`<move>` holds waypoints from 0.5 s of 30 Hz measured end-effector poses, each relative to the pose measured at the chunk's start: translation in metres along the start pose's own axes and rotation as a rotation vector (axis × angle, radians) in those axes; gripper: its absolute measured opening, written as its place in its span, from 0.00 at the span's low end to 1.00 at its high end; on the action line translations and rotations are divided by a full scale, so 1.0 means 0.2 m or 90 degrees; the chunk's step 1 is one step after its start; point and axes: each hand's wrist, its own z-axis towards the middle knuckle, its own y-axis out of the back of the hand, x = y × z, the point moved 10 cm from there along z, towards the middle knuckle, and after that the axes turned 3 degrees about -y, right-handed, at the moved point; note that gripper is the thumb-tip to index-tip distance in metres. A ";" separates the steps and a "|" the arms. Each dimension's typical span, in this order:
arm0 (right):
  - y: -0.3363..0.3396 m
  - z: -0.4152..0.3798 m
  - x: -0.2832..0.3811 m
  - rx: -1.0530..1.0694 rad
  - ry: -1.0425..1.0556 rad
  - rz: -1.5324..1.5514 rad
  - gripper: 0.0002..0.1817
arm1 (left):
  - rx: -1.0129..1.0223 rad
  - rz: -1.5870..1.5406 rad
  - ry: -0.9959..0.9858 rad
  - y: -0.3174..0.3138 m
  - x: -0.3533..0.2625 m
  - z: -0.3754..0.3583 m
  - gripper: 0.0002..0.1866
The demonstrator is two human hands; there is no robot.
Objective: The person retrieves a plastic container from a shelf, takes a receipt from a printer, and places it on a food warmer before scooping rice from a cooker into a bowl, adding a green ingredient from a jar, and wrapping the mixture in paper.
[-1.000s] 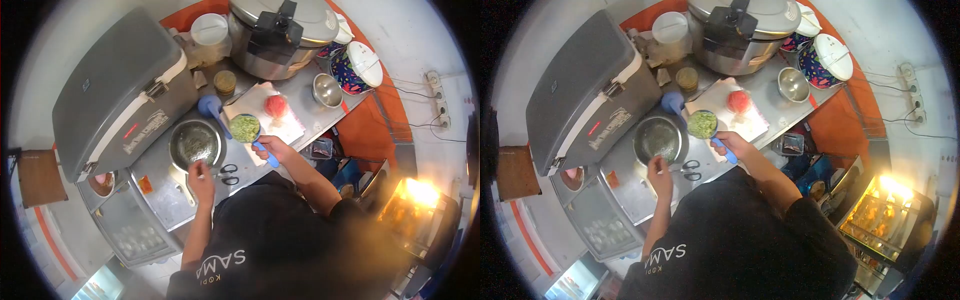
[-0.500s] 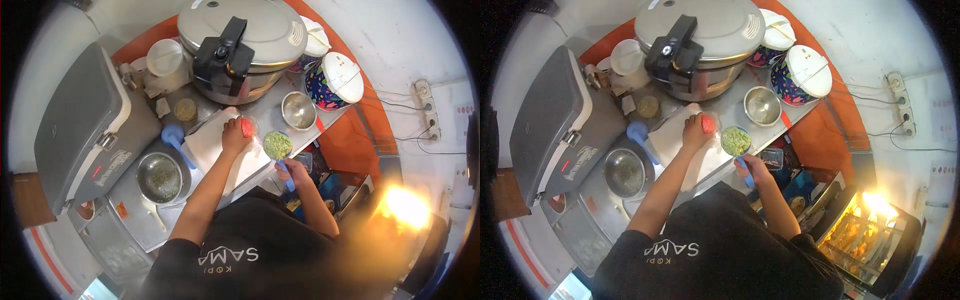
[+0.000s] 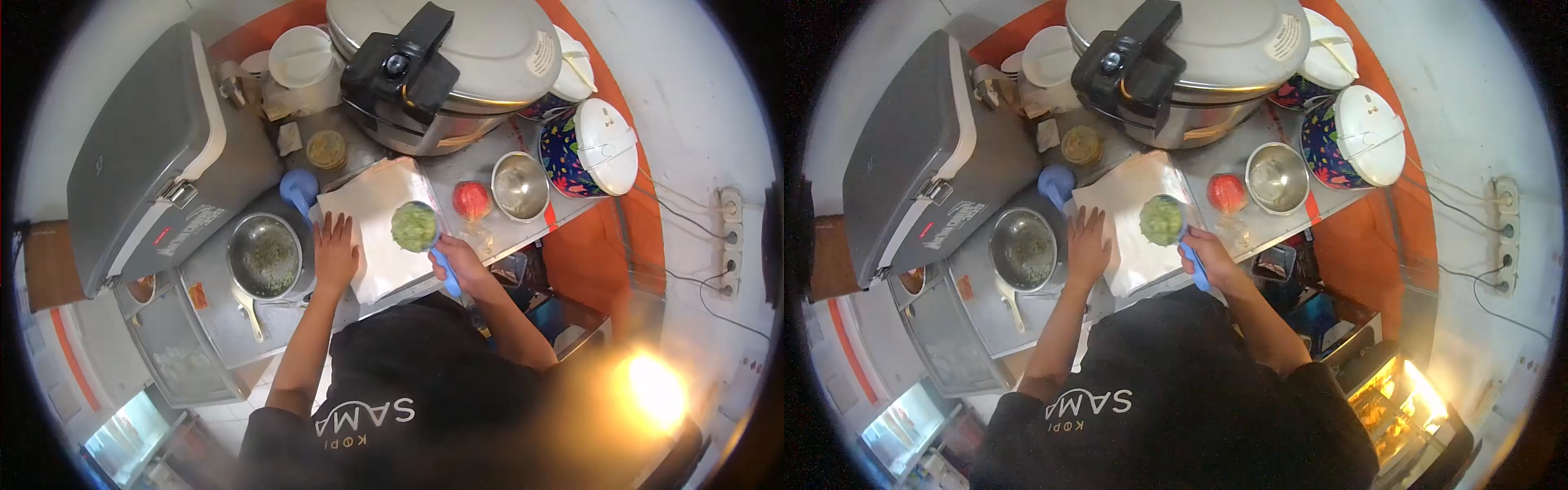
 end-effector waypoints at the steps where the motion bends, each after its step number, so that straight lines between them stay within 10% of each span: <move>1: 0.00 0.03 0.12 -0.089 0.206 -0.248 0.18 | 0.034 -0.002 -0.001 -0.03 0.02 -0.02 0.36; 3: -0.26 -0.05 0.25 -0.267 0.627 -0.738 0.23 | 0.065 -0.003 0.002 -0.07 0.05 -0.05 0.39; 5: -0.32 0.08 0.00 -0.185 0.435 -0.953 0.33 | 0.060 -0.007 0.006 -0.08 0.05 -0.05 0.43; 15: -0.29 0.09 0.00 -0.325 0.390 -1.110 0.40 | 0.074 0.014 0.020 -0.09 0.08 -0.06 0.46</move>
